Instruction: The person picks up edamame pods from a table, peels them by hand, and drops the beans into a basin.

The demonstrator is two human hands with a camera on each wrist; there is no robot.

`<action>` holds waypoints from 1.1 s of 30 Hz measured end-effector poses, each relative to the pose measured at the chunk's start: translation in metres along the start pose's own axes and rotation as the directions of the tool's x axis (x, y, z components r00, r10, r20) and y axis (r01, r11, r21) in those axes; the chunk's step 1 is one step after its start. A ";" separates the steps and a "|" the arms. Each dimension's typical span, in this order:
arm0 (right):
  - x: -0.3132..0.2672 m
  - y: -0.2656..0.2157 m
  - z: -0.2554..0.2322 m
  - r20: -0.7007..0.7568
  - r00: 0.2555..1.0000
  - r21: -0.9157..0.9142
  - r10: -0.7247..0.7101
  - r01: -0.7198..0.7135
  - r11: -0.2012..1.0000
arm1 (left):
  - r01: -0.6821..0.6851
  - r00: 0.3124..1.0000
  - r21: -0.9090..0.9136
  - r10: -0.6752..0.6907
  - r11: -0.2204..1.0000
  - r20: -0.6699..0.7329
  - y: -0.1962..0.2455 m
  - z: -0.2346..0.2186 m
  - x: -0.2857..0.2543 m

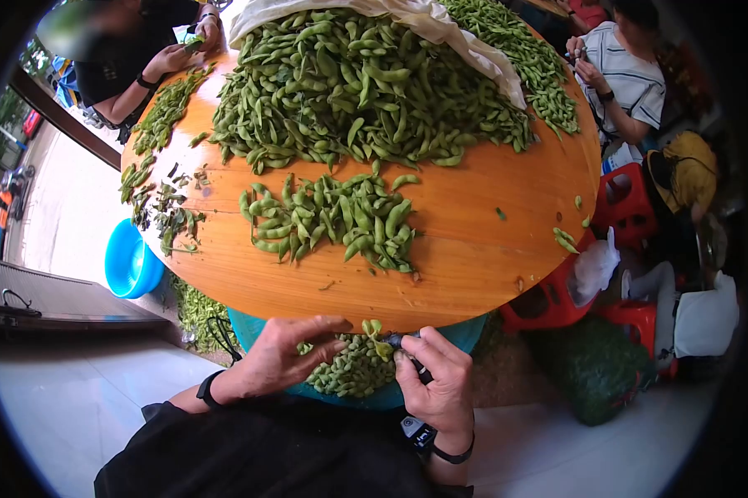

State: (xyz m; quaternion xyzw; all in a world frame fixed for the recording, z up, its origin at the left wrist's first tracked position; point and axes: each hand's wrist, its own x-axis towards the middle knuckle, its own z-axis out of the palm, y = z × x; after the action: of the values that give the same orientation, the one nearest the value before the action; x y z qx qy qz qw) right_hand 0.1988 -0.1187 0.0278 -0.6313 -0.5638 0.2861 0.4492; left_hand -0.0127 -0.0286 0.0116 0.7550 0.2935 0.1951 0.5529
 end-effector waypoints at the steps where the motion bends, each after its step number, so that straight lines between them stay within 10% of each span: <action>1: 0.002 0.000 -0.002 0.025 0.998 -0.022 -0.060 0.061 0.998 | -0.071 0.982 -0.045 0.062 0.996 -0.180 0.001 -0.001 0.003; 7: 0.007 -0.003 -0.007 0.166 0.981 -0.029 -0.100 0.106 0.994 | -0.206 0.971 -0.015 0.203 0.978 -0.127 -0.004 0.004 0.018; 10: 0.008 0.007 -0.003 0.016 0.996 -0.111 0.082 -0.080 0.991 | -0.081 0.993 -0.085 0.073 0.993 -0.097 -0.004 0.010 0.017; 15: 0.006 -0.010 0.006 -0.168 0.985 -0.266 -0.048 0.001 0.964 | -0.084 0.966 0.073 0.099 0.994 -0.241 0.001 0.015 0.017; 19: 0.000 -0.019 0.003 0.092 0.996 -0.006 -0.014 0.014 1.000 | -0.004 0.956 -0.137 -0.037 0.991 -0.292 0.004 0.018 0.018; 22: 0.000 0.000 0.017 0.061 0.997 -0.030 -0.038 0.040 0.999 | -0.175 0.953 -0.141 0.131 0.975 -0.274 0.001 0.019 0.020; 25: -0.001 0.002 0.019 0.068 0.973 0.303 0.220 -0.231 0.925 | -0.089 0.979 -0.312 0.026 0.946 -0.201 -0.003 0.020 0.017; 27: 0.001 0.000 0.018 0.200 0.902 0.613 0.382 -0.419 0.670 | -0.042 0.985 -0.364 -0.022 0.931 -0.170 -0.004 0.020 0.017; 33: 0.006 0.007 0.016 0.305 0.888 0.667 0.345 -0.458 0.587 | -0.182 0.955 -0.061 0.161 0.981 -0.248 -0.005 0.020 0.020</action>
State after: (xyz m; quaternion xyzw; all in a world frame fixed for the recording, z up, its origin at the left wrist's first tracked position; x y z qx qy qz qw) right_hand 0.1893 -0.1092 0.0153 -0.4906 -0.2773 0.6228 0.5427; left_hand 0.0132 -0.0288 -0.0001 0.7246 0.2836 0.3450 0.5250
